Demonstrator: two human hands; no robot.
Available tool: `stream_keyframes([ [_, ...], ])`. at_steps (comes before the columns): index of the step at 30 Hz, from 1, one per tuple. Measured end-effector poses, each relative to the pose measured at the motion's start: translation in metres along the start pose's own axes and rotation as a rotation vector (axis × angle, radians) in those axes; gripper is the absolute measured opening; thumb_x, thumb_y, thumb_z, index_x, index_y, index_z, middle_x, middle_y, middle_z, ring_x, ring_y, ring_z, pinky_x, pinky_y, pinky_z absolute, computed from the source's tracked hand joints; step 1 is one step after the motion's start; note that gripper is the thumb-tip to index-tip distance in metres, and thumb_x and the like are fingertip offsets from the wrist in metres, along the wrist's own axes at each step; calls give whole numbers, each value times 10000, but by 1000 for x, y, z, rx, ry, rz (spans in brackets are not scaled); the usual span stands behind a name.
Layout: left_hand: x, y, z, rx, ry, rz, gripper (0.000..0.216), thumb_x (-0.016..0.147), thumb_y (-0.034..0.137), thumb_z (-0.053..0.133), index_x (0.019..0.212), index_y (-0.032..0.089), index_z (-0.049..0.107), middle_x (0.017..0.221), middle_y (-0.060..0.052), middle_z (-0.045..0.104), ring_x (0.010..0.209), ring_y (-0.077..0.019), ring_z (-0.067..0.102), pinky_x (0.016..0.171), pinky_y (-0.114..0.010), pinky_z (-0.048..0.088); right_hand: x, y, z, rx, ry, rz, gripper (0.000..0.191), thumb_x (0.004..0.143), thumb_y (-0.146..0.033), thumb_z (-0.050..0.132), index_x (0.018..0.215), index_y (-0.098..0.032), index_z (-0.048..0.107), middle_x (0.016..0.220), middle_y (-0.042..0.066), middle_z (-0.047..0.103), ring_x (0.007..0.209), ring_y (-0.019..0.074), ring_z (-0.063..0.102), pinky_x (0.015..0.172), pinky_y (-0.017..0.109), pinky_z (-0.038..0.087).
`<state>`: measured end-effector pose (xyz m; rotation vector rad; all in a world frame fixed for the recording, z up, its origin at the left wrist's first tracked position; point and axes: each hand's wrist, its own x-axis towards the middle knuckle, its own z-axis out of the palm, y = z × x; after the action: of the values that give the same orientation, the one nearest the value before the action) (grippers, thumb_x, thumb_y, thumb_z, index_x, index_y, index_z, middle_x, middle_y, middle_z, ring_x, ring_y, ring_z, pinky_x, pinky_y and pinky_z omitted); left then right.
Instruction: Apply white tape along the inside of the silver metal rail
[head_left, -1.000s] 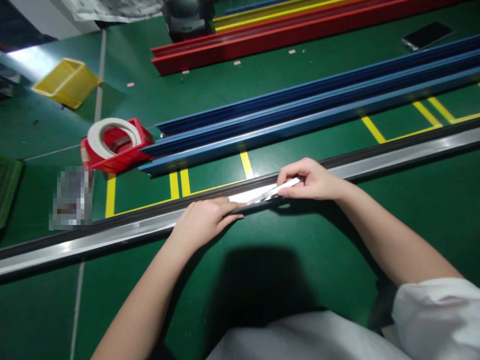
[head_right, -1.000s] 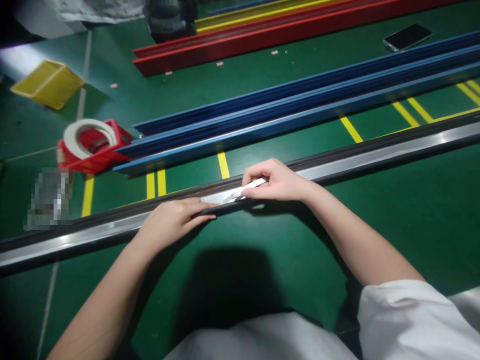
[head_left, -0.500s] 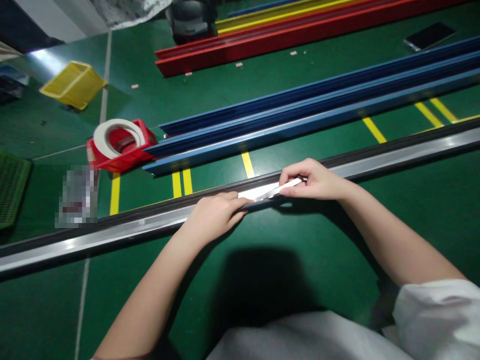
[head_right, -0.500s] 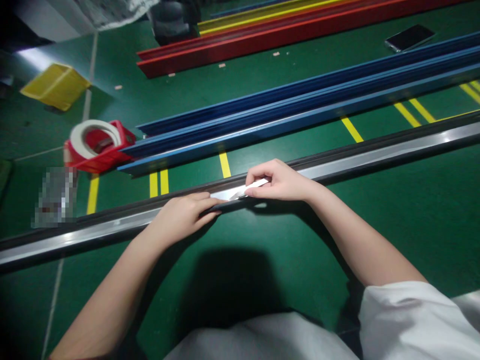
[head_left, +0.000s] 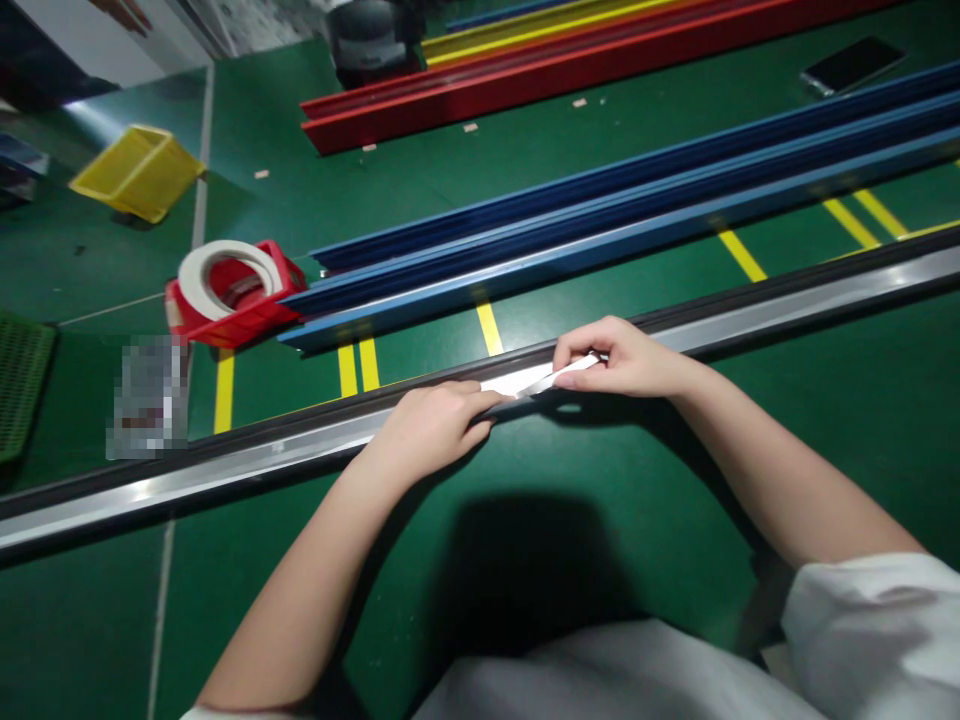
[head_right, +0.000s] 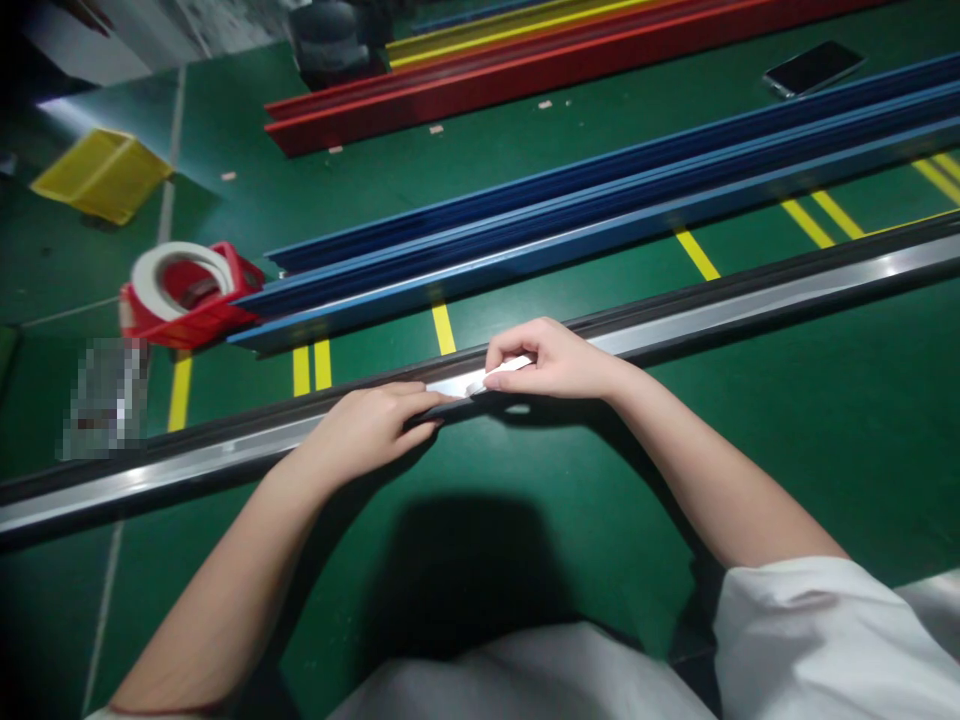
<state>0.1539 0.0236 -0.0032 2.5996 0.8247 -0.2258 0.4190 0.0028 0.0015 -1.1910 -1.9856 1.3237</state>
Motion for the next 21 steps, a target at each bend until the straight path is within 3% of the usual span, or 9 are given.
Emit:
stream_keyframes([
  [21,15,13,2,74,10,-33,365,929,370,431,1277,354,542,1170,-15,671,1038,-214,638,814,-287,489,0,5,-1,22,-19,-69,239,800,-346,654,790,-108,651,628,-13,547,570,76,441,546,193,302],
])
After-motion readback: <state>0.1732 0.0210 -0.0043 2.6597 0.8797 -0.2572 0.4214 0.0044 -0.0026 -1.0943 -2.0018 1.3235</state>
